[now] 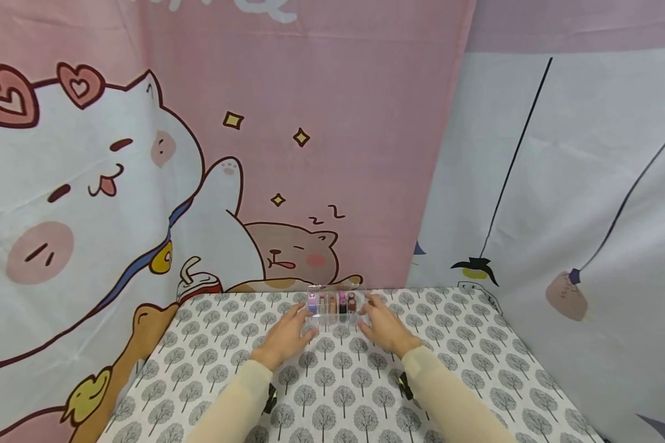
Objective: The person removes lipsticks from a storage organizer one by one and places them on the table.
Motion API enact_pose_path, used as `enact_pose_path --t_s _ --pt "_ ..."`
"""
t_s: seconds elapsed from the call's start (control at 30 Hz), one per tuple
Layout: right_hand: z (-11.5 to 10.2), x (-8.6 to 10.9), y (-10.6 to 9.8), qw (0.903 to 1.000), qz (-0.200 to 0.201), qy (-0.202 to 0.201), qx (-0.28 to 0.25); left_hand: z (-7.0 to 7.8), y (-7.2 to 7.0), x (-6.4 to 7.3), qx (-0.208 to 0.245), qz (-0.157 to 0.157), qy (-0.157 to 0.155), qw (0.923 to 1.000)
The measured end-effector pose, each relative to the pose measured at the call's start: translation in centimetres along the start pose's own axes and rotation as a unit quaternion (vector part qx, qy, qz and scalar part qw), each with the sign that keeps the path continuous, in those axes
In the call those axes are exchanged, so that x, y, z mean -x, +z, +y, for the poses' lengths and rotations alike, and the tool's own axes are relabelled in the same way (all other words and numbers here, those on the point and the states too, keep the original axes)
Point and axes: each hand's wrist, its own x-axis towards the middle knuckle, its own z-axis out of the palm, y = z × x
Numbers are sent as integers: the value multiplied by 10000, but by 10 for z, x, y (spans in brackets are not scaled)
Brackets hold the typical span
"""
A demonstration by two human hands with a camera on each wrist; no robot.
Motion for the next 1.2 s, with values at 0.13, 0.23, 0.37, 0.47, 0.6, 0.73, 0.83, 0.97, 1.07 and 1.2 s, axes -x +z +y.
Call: enact_pose_path --t_s 0.13,0.23,0.37,0.47,0.6,0.73,0.83,0.97,1.07,1.2 --pt "-2 5 -3 9998 -32 -95 143 1 -7 6 -42 -45 173 9998" --pt "-2 9 -6 9998 -75 -121 120 0 -10 11 6 -130 215 9997" --pt "-2 16 -8 9997 -61 -211 111 -3 -11 16 49 -167 317 9993" --pt "0 20 -9 9993 -2 -319 197 -4 -10 18 42 -127 429 9990" --pt "3 24 -9 9980 168 -537 292 -3 -10 20 3 -97 497 9987" --pt "5 28 -10 9957 337 -783 350 -2 -11 21 21 -132 500 9987" --pt "6 33 -12 9950 375 -873 322 0 -10 20 78 -158 530 9984" --pt "6 39 -14 9952 331 -886 259 3 -8 16 209 -132 598 9979" --pt "3 43 -16 9957 271 -850 240 5 -6 12 319 -119 502 9982" --pt "0 49 -17 9960 224 -836 243 5 -2 9 489 -146 290 9983"
